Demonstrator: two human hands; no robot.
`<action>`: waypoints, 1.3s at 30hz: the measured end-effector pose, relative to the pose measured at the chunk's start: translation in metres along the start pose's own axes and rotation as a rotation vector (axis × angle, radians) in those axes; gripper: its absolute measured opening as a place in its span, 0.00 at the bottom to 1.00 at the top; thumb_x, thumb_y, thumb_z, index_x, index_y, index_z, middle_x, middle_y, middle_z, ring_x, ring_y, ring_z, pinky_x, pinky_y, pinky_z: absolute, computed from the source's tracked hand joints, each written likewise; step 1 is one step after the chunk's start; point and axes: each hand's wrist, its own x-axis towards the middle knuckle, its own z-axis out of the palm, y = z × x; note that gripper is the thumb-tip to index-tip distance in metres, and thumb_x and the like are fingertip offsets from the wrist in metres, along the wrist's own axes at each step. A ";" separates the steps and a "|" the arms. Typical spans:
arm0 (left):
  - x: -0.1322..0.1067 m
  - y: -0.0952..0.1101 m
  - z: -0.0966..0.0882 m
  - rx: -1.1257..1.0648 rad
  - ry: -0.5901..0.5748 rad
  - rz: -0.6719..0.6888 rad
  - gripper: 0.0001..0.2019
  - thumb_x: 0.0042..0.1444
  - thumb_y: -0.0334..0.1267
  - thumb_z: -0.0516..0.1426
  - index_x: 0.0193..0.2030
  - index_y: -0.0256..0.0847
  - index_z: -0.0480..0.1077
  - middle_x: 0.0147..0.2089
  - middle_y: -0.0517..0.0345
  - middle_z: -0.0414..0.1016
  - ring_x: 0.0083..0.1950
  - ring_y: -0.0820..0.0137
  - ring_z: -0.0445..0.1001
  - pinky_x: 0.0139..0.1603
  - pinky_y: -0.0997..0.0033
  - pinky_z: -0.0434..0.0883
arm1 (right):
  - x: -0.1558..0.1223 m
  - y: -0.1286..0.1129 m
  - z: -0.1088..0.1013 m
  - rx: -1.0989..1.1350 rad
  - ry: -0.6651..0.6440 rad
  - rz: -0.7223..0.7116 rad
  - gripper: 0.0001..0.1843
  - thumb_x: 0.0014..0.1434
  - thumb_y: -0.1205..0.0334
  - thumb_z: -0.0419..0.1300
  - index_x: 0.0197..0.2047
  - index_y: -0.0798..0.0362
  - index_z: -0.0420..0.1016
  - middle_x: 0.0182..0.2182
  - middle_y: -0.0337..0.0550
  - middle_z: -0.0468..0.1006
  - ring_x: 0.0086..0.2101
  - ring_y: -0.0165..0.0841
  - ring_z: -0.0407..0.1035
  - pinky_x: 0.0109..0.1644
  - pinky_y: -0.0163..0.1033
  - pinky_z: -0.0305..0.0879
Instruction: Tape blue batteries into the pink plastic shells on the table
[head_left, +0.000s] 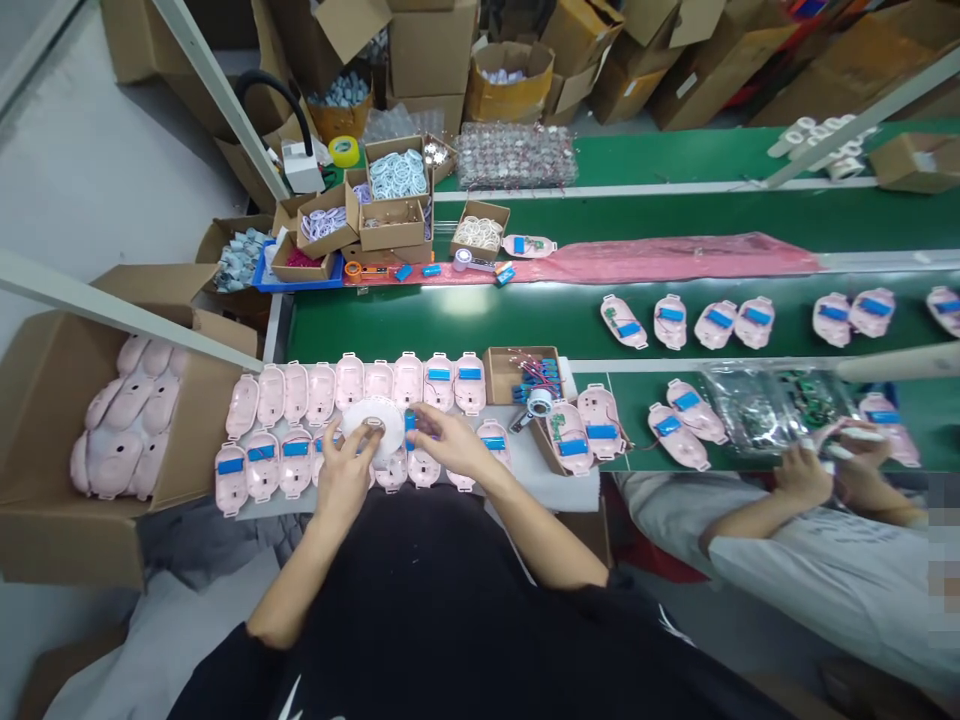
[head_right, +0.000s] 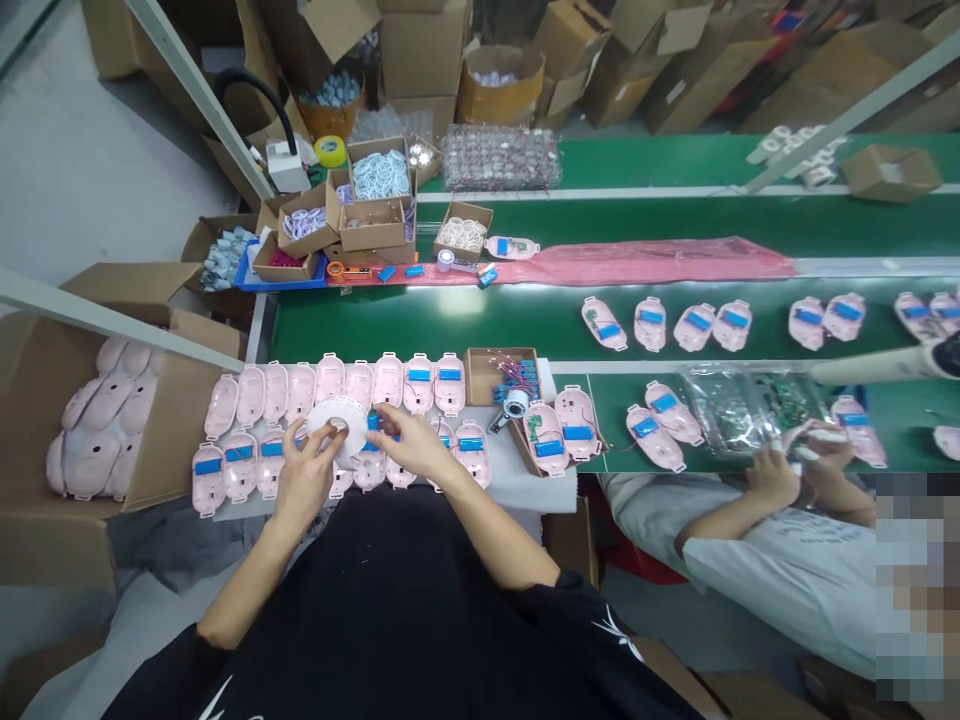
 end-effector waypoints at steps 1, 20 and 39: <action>0.000 0.001 0.000 0.002 -0.010 -0.005 0.30 0.60 0.21 0.50 0.65 0.48 0.73 0.60 0.48 0.77 0.74 0.47 0.57 0.68 0.38 0.70 | 0.001 0.002 0.001 0.058 -0.036 0.057 0.24 0.64 0.54 0.65 0.61 0.49 0.76 0.38 0.41 0.84 0.38 0.38 0.79 0.47 0.43 0.75; -0.011 -0.015 0.054 -0.037 -0.290 -0.225 0.25 0.62 0.28 0.56 0.66 0.46 0.72 0.62 0.46 0.74 0.75 0.44 0.56 0.69 0.46 0.71 | 0.062 0.083 0.070 1.015 0.630 0.348 0.27 0.55 0.52 0.72 0.56 0.49 0.73 0.39 0.41 0.82 0.40 0.34 0.78 0.47 0.41 0.77; -0.133 -0.100 0.054 -0.097 -0.104 -0.470 0.20 0.61 0.38 0.57 0.59 0.41 0.75 0.47 0.46 0.78 0.54 0.52 0.78 0.72 0.42 0.63 | 0.192 0.158 0.069 -0.801 -0.501 0.240 0.22 0.72 0.70 0.52 0.66 0.63 0.70 0.64 0.66 0.72 0.60 0.45 0.69 0.62 0.43 0.64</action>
